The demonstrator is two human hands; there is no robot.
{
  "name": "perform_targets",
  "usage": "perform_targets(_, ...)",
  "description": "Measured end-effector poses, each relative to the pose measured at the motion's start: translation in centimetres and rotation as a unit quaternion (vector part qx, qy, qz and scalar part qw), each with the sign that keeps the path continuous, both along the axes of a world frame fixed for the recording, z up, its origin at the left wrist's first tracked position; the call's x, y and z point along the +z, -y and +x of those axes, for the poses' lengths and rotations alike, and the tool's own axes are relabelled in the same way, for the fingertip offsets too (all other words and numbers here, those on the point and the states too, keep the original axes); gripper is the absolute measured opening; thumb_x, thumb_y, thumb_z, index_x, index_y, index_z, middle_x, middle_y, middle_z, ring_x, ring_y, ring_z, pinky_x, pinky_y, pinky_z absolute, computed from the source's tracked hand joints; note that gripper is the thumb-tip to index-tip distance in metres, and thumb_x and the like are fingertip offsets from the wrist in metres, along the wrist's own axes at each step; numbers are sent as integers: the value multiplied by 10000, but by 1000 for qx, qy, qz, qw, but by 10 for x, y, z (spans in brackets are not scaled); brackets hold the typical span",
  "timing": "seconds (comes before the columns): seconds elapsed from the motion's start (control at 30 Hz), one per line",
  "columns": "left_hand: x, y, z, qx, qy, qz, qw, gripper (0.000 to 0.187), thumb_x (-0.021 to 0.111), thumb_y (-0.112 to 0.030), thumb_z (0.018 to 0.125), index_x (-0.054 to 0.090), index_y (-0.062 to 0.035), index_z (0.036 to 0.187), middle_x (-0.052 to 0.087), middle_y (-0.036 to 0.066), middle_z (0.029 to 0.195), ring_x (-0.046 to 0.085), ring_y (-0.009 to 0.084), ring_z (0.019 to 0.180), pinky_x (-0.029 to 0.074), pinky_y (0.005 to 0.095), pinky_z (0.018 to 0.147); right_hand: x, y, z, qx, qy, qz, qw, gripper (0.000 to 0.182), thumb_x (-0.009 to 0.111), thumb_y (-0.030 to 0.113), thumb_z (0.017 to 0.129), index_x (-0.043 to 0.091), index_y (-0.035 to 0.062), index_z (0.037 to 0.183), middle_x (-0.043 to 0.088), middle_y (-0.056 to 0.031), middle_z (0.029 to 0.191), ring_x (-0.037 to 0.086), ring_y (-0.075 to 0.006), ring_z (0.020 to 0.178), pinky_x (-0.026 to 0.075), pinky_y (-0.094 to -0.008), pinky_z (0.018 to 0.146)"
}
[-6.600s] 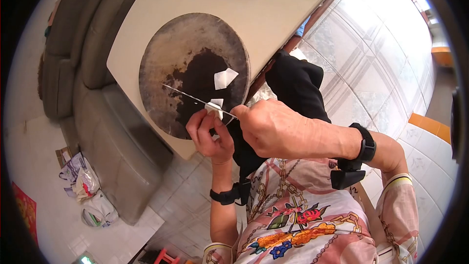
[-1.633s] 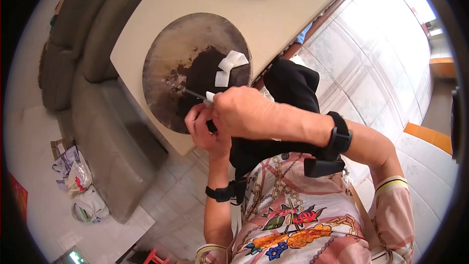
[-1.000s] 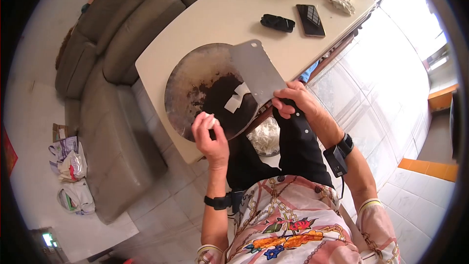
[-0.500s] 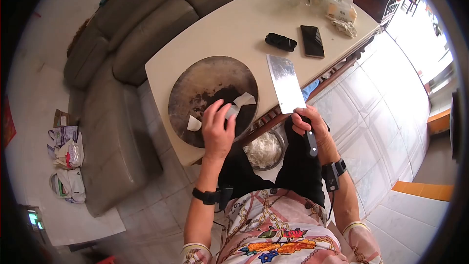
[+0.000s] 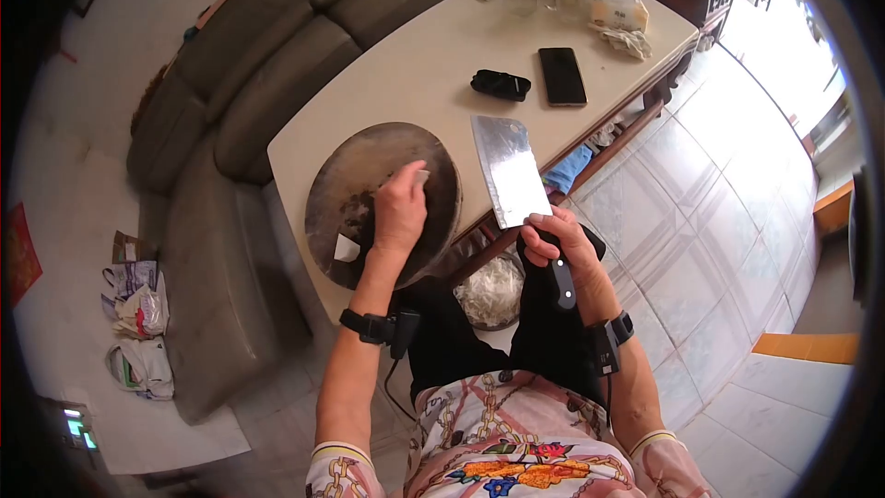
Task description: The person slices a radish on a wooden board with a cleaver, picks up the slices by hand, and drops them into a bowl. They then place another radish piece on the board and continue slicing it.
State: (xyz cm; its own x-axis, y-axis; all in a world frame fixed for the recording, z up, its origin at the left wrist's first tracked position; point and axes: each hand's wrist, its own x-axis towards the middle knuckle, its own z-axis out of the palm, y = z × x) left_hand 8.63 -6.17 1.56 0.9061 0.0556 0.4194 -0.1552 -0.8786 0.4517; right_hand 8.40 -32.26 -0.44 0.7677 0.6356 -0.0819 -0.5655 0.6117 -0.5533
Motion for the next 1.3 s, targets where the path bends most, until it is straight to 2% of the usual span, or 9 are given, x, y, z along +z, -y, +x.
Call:
perform_targets(0.03, -16, -15, 4, 9, -7, -75, 997, 335, 550, -16, 854, 530, 16, 1186, 653, 121, 893, 650, 200, 732, 528, 295, 636, 0, 2, 0, -2, -1, 4, 1000, 101, 486, 80, 894, 522, -10, 867, 556, -51, 687, 375, -31, 416, 359, -206, 415)
perform_targets(0.07, -11, -15, 3, 7, -9, -71, 997, 335, 550, -16, 854, 530, 16, 1186, 653, 121, 893, 650, 200, 732, 528, 295, 636, 1, 3, -1, -5, 1, -4, 1000, 104, 488, 81, 894, 524, -14, 870, 558, -52, 688, 373, -31, 414, 359, -206, 415)
perform_targets(0.13, -3, -15, -7, 26, -74, -440, 895, 381, 531, -9, 872, 482, 6, 1249, 634, 111, 943, 638, 154, 778, 550, 289, 673, 1, 5, -2, -6, -1, -7, 1000, 108, 489, 81, 893, 526, -18, 874, 559, -53, 688, 371, -31, 412, 358, -205, 415)
perform_targets(0.3, 18, -13, -50, 73, -98, -572, 811, 385, 555, -33, 887, 463, -20, 1260, 623, 132, 1005, 656, 226, 843, 568, 310, 701, -3, 7, -1, -12, -3, 10, 1000, 136, 486, 86, 897, 532, -42, 901, 570, -57, 694, 376, -31, 410, 351, -204, 407)
perform_targets(0.47, 6, -15, -83, 105, -69, -569, 813, 312, 560, -38, 889, 490, 0, 1191, 634, 137, 986, 662, 227, 854, 567, 311, 712, -1, 1, -3, -27, -16, -8, 999, 98, 481, 73, 904, 500, -14, 864, 551, -80, 681, 355, -33, 382, 326, -204, 370)
perform_targets(0.67, -11, -20, -94, 169, -44, -516, 839, 239, 622, -81, 877, 579, 31, 1084, 652, 116, 1016, 635, 137, 850, 509, 242, 757, -4, -1, -4, -11, 1, -10, 1000, 123, 477, 86, 917, 529, -20, 884, 571, -73, 694, 382, -39, 409, 358, -211, 402)
perform_targets(0.73, -9, -12, -91, 166, 15, -432, 886, 173, 616, -79, 884, 639, 49, 998, 659, 79, 939, 606, 102, 816, 491, 226, 766, -2, -1, -5, -17, -10, -10, 1000, 116, 480, 81, 914, 530, -19, 880, 572, -77, 698, 383, -39, 408, 357, -211, 398)
perform_targets(0.93, -14, -20, -90, 139, 82, -357, 920, 164, 622, -85, 887, 661, 37, 988, 654, 42, 897, 597, 93, 818, 479, 219, 770, -1, 0, -7, -28, -7, -14, 999, 107, 481, 70, 911, 528, -19, 877, 569, -84, 699, 384, -37, 409, 354, -207, 394)
perform_targets(1.3, -11, -26, -101, 191, 89, -401, 892, 190, 602, -59, 892, 609, 57, 1041, 656, 90, 901, 624, 116, 798, 525, 241, 679, 3, -5, -11, -44, -1, -58, 997, 174, 487, 101, 911, 505, -24, 790, 518, -46, 637, 345, -23, 378, 320, -201, 365)
